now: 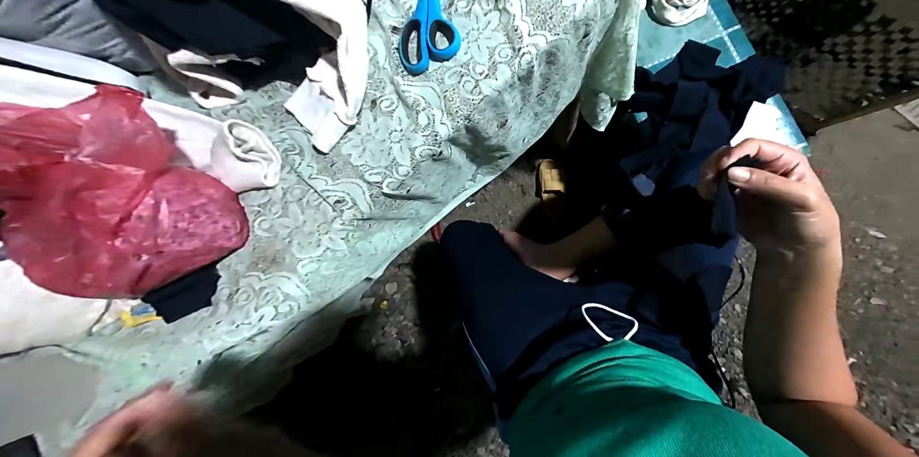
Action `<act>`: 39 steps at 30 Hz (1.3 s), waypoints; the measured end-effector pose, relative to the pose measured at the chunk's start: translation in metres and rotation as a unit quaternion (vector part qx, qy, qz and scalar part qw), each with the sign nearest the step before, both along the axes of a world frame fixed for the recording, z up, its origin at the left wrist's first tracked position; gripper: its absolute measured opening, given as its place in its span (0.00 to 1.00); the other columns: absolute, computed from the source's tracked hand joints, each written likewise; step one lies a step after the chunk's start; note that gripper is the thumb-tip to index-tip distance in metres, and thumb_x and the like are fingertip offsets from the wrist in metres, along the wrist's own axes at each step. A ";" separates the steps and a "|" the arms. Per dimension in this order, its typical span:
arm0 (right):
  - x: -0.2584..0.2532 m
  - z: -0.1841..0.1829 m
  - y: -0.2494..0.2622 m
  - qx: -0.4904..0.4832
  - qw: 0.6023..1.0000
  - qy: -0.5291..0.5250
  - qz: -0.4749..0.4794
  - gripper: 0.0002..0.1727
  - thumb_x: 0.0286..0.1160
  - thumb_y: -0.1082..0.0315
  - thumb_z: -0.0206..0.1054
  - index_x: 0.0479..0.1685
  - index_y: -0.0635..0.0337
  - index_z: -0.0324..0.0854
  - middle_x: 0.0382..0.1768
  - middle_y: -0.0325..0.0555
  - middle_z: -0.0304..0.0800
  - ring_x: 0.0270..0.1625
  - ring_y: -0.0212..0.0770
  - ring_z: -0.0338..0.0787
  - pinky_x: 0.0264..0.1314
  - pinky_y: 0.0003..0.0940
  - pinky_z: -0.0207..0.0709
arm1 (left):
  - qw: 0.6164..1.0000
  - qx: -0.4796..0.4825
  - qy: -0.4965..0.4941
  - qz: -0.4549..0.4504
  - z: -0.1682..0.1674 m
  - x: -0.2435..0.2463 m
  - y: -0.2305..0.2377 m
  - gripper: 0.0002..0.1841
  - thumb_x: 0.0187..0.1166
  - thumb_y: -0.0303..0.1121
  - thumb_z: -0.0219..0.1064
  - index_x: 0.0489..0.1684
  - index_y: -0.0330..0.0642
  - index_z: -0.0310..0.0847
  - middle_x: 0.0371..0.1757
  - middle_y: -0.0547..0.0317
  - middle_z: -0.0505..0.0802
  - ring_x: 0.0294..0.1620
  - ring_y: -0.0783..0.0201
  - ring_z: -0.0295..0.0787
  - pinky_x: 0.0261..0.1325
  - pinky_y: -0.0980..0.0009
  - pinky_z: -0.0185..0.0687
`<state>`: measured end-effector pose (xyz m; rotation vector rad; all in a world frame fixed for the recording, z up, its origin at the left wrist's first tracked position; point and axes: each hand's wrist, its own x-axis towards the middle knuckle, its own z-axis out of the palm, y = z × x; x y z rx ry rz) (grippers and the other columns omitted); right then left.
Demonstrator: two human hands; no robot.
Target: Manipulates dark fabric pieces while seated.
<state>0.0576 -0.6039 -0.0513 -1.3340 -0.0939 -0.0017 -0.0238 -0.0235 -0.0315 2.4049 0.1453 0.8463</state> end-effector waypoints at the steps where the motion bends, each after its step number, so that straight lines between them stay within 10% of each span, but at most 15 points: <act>1: -0.002 0.000 0.006 0.002 1.000 0.000 -0.011 0.07 0.78 0.63 0.67 0.42 0.47 0.91 0.41 0.32 0.94 0.41 0.26 0.91 0.44 0.21 0.86 | 0.996 0.055 -0.002 -0.074 -0.010 0.015 -0.026 0.14 0.86 0.28 0.62 0.45 0.17 0.80 0.48 0.38 0.91 0.57 0.61 0.89 0.66 0.67 0.81; 6: -0.014 0.006 0.044 0.026 0.997 -0.022 -0.065 0.06 0.76 0.68 0.70 0.45 0.48 0.92 0.43 0.31 0.94 0.42 0.24 0.91 0.47 0.21 0.87 | 0.952 -0.072 -0.043 -0.294 -0.014 0.055 -0.246 0.06 0.83 0.42 0.70 0.39 0.55 0.88 0.38 0.73 0.90 0.45 0.78 0.86 0.54 0.80 0.81; 11: -0.034 0.013 0.073 0.048 0.990 -0.055 -0.119 0.07 0.75 0.66 0.74 0.48 0.47 0.93 0.46 0.31 0.95 0.47 0.26 0.92 0.51 0.23 0.87 | 0.850 -0.280 -0.022 -0.445 0.012 0.060 -0.338 0.04 0.71 0.25 0.77 0.32 0.33 0.92 0.27 0.59 0.92 0.31 0.77 0.86 0.39 0.81 0.84; 39: -0.047 0.003 0.090 0.053 0.979 -0.130 -0.151 0.10 0.75 0.69 0.74 0.52 0.48 0.93 0.48 0.33 0.95 0.51 0.29 0.93 0.56 0.26 0.88 | 0.838 -0.327 0.060 -0.432 0.015 0.059 -0.347 0.02 0.67 0.19 0.70 0.26 0.30 0.85 0.21 0.62 0.87 0.23 0.81 0.81 0.28 0.85 0.79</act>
